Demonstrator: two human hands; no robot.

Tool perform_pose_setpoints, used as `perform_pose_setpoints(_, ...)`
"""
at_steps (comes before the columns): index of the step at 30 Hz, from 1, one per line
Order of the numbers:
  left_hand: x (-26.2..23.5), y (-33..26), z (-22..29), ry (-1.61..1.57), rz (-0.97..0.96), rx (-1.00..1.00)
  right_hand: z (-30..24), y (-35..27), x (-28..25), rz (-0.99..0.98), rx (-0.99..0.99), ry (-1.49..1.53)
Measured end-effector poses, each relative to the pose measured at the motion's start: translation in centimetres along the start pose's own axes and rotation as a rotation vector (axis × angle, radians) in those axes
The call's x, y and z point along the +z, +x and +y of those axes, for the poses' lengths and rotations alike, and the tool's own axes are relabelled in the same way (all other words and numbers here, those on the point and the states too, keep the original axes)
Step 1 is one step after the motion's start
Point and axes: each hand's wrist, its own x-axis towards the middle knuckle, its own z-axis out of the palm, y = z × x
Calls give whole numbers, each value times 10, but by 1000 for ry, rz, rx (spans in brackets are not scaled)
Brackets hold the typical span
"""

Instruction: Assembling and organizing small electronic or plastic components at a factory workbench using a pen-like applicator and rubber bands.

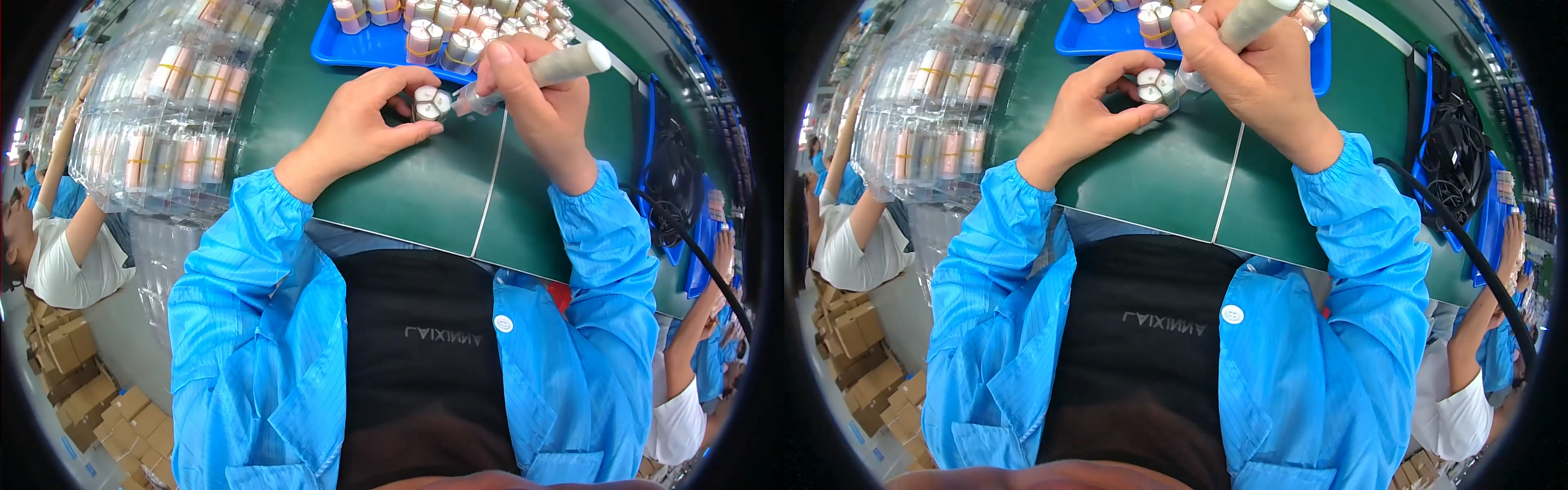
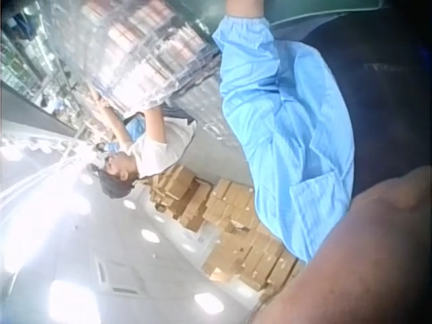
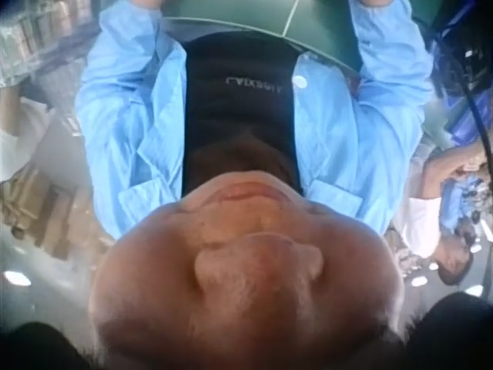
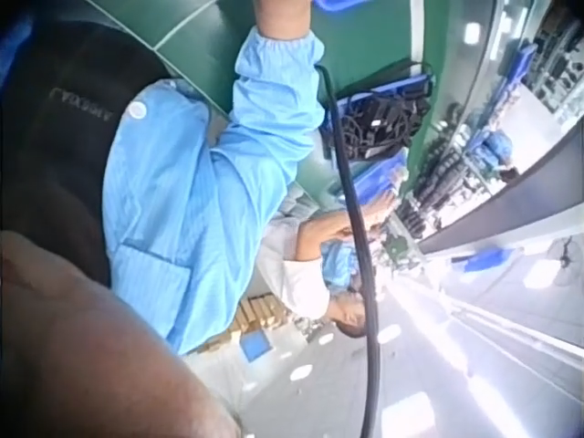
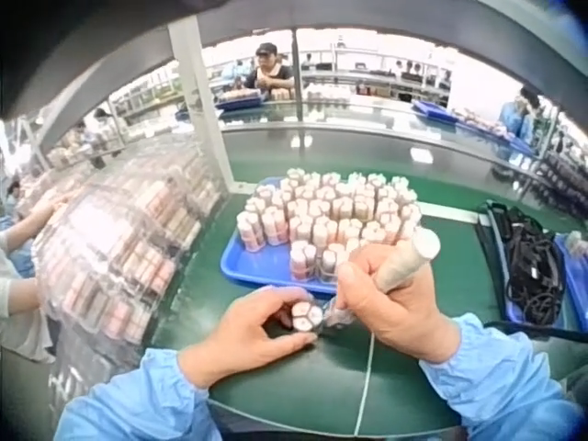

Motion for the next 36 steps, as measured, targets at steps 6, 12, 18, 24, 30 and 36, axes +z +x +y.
perform_pose_setpoints(6, 1, -5, 3, 79, -1, 1, -7, 0, 1, 0, 73, -32)
perform_pose_setpoints(12, 4, -4, 2, 123, 11, 32, -3, 0, 7, -6, 124, -30)
perform_pose_setpoints(18, 5, -3, 3, 152, 9, 49, 5, -2, 11, -9, 136, -80)
perform_pose_setpoints(24, 4, -2, -3, 144, -1, 120, -4, 2, 5, 2, 114, -57)
perform_pose_setpoints(30, 5, -5, 3, 57, 8, 83, -22, 19, 9, 166, 78, 35)
perform_pose_setpoints(36, 3, -6, 1, 105, -79, -123, -6, 25, 15, -62, -219, 365)
